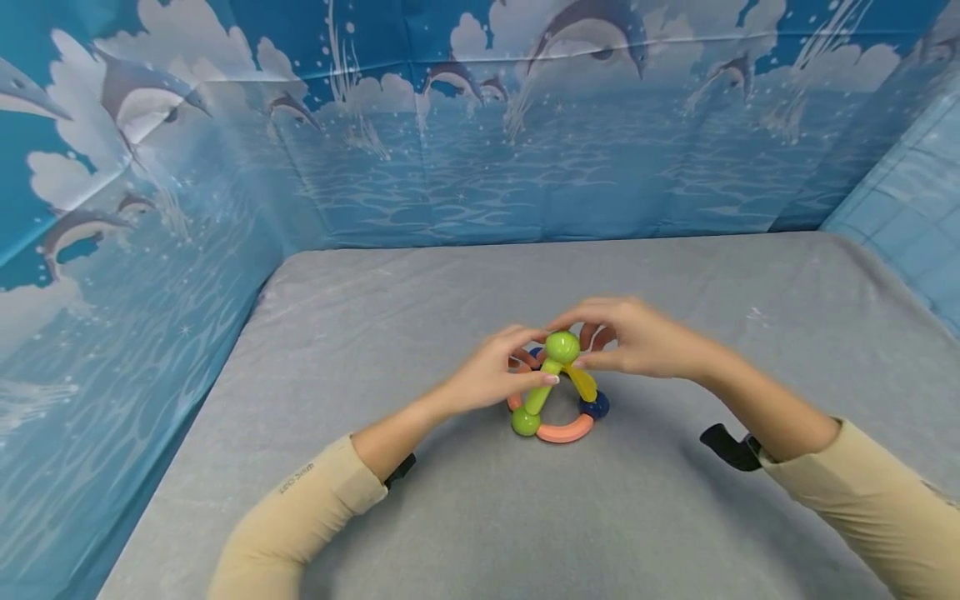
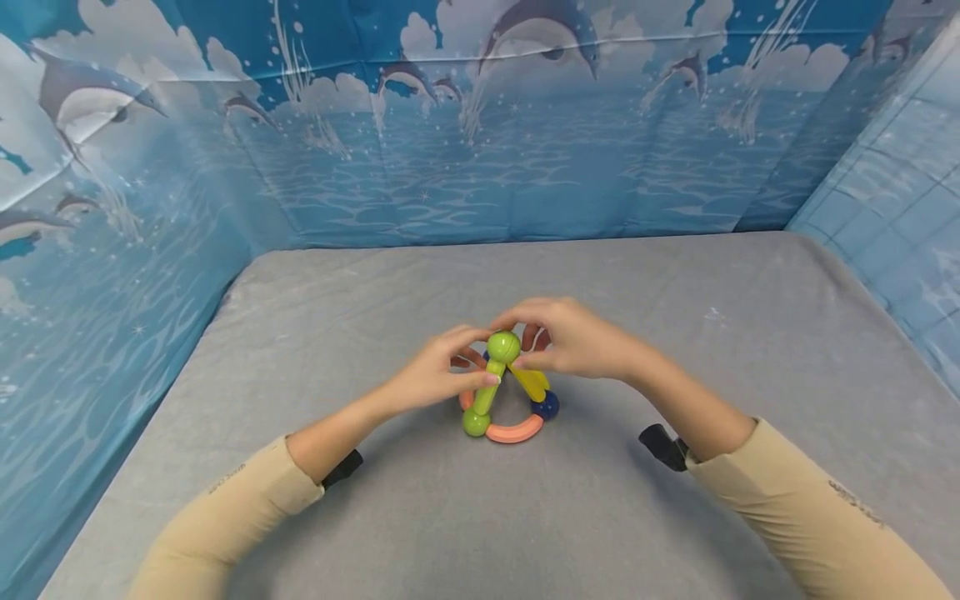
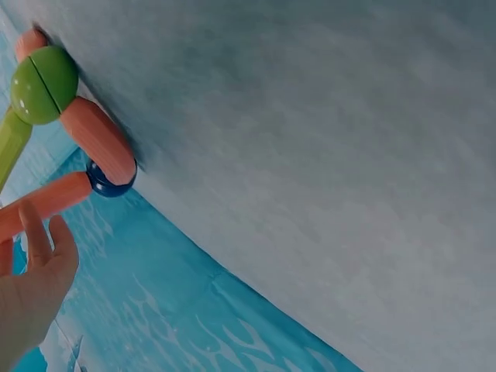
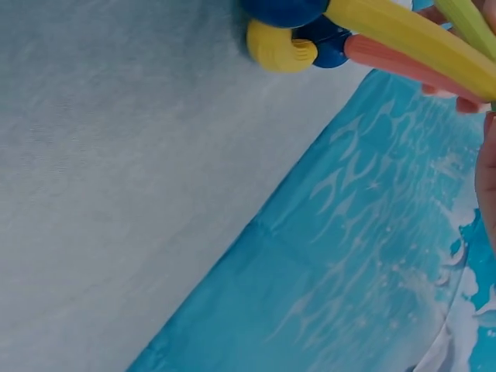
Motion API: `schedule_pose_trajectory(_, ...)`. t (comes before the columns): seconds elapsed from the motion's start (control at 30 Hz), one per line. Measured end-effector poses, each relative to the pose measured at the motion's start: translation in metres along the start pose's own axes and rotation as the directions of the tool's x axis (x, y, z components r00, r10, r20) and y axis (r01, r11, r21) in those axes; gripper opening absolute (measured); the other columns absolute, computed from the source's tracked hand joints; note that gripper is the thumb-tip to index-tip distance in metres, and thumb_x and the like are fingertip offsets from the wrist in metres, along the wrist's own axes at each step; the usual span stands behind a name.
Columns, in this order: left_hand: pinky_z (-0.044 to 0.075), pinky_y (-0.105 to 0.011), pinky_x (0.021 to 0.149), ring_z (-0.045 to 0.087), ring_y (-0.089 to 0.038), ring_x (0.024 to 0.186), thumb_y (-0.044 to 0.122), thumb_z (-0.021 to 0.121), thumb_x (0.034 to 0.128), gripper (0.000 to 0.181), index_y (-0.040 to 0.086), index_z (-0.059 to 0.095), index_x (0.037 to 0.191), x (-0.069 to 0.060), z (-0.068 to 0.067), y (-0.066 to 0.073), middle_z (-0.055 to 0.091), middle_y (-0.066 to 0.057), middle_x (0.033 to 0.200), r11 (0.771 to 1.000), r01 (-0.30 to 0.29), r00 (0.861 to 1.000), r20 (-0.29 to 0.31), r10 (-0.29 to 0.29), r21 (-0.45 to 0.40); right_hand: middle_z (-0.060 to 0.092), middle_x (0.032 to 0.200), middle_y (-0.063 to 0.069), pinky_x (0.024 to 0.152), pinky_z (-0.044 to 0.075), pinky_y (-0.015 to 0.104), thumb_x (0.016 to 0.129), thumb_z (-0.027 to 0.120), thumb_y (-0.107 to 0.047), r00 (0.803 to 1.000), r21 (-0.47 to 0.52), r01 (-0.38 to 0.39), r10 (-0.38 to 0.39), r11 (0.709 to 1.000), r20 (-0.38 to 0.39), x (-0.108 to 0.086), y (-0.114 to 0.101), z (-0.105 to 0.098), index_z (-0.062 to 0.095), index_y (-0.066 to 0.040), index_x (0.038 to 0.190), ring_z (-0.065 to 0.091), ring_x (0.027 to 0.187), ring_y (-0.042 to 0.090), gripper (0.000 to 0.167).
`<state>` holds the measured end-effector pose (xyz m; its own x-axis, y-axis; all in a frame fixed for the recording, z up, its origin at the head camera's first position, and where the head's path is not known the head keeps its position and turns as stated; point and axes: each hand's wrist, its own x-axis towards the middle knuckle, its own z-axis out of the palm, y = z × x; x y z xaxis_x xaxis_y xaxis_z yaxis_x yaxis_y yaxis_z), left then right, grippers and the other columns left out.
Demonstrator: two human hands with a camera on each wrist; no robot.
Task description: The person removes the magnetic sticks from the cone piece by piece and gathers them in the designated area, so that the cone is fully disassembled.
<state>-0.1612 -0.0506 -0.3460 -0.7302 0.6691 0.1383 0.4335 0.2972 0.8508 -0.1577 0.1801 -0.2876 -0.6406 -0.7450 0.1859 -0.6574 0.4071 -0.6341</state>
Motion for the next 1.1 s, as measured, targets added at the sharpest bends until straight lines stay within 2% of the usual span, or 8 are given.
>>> schedule_pose_trajectory(0.2,0.05,-0.027,0.078,0.06,-0.01,0.09,0.017,0.069,0.0859,0.049,0.011,0.052,0.132,0.002,0.004,0.0,0.053,-0.004,0.118,0.996,-0.067,0.998,-0.008,0.067,-0.054,0.062,0.108,0.0,0.063,0.051,0.022,0.075,0.075,0.004,0.99,-0.183,0.141,-0.143,0.973,-0.002,0.005,-0.006,0.006,0.063,-0.009,0.12,0.058,0.081,0.007,0.048)
schedule_pose_trajectory(0.3,0.051,-0.027,0.076,0.062,-0.01,0.089,0.014,0.069,0.0856,0.047,0.009,0.055,0.13,0.001,0.004,0.0,0.055,-0.005,0.12,0.993,-0.076,0.997,-0.012,0.075,-0.09,0.061,0.104,-0.001,0.063,0.05,0.02,0.074,0.074,0.007,0.984,-0.238,0.168,-0.176,0.956,-0.01,0.007,-0.008,0.009,0.065,-0.009,0.117,0.059,0.079,0.006,0.047)
schedule_pose_trajectory(0.43,0.052,-0.026,0.074,0.064,-0.009,0.086,0.011,0.068,0.0853,0.042,0.007,0.058,0.126,0.001,0.005,0.002,0.056,-0.007,0.12,0.988,-0.106,0.994,-0.019,0.104,-0.112,0.06,0.101,-0.002,0.065,0.05,0.018,0.072,0.075,0.009,0.984,-0.243,0.165,-0.177,0.956,-0.029,0.007,-0.009,0.011,0.067,-0.01,0.112,0.06,0.079,0.007,0.045)
schedule_pose_trajectory(0.6,0.052,-0.025,0.07,0.065,-0.006,0.08,0.009,0.068,0.0849,0.036,0.005,0.061,0.12,0.0,0.007,0.003,0.057,-0.008,0.12,0.987,-0.139,0.99,-0.029,0.137,-0.076,0.06,0.1,-0.003,0.065,0.05,0.018,0.069,0.078,0.006,0.981,-0.253,0.165,-0.186,0.953,-0.061,0.006,-0.009,0.014,0.067,-0.011,0.107,0.06,0.08,0.006,0.043)
schedule_pose_trajectory(0.77,0.051,-0.023,0.068,0.066,-0.019,0.08,0.001,0.068,0.0836,0.036,-0.003,0.061,0.119,-0.006,0.003,0.028,0.056,-0.016,0.121,0.99,-0.127,0.991,-0.041,0.125,-0.067,0.061,0.099,-0.005,0.063,0.05,0.022,0.066,0.08,0.007,0.967,-0.271,0.183,-0.223,0.945,-0.123,0.004,-0.007,0.018,0.066,-0.014,0.104,0.058,0.08,0.006,0.045)
schedule_pose_trajectory(0.83,0.052,-0.023,0.069,0.066,-0.024,0.082,-0.001,0.067,0.0834,0.039,-0.005,0.059,0.121,-0.008,0.002,0.033,0.056,-0.019,0.121,0.991,-0.112,0.993,-0.044,0.109,-0.076,0.061,0.097,-0.005,0.063,0.05,0.023,0.066,0.08,0.008,0.962,-0.267,0.182,-0.228,0.946,-0.151,0.003,-0.006,0.02,0.066,-0.014,0.103,0.058,0.079,0.006,0.045)
schedule_pose_trajectory(0.97,0.051,-0.022,0.073,0.066,-0.025,0.088,0.001,0.067,0.0841,0.046,-0.004,0.054,0.128,-0.003,0.004,0.019,0.055,-0.018,0.125,0.994,-0.081,0.996,-0.054,0.078,-0.07,0.06,0.098,-0.003,0.066,0.052,0.021,0.066,0.079,0.01,0.961,-0.187,0.144,-0.182,0.972,-0.206,0.0,-0.003,0.024,0.065,-0.009,0.104,0.059,0.083,0.009,0.044)
schedule_pose_trajectory(1.1,0.051,-0.021,0.075,0.065,-0.02,0.091,0.007,0.068,0.0847,0.048,0.001,0.053,0.13,0.001,0.005,0.007,0.055,-0.013,0.127,0.996,-0.069,0.995,-0.07,0.065,-0.05,0.059,0.101,0.001,0.068,0.053,0.023,0.067,0.078,0.011,0.962,-0.047,0.099,-0.107,0.994,-0.249,-0.004,0.0,0.027,0.062,-0.006,0.105,0.061,0.086,0.014,0.044)
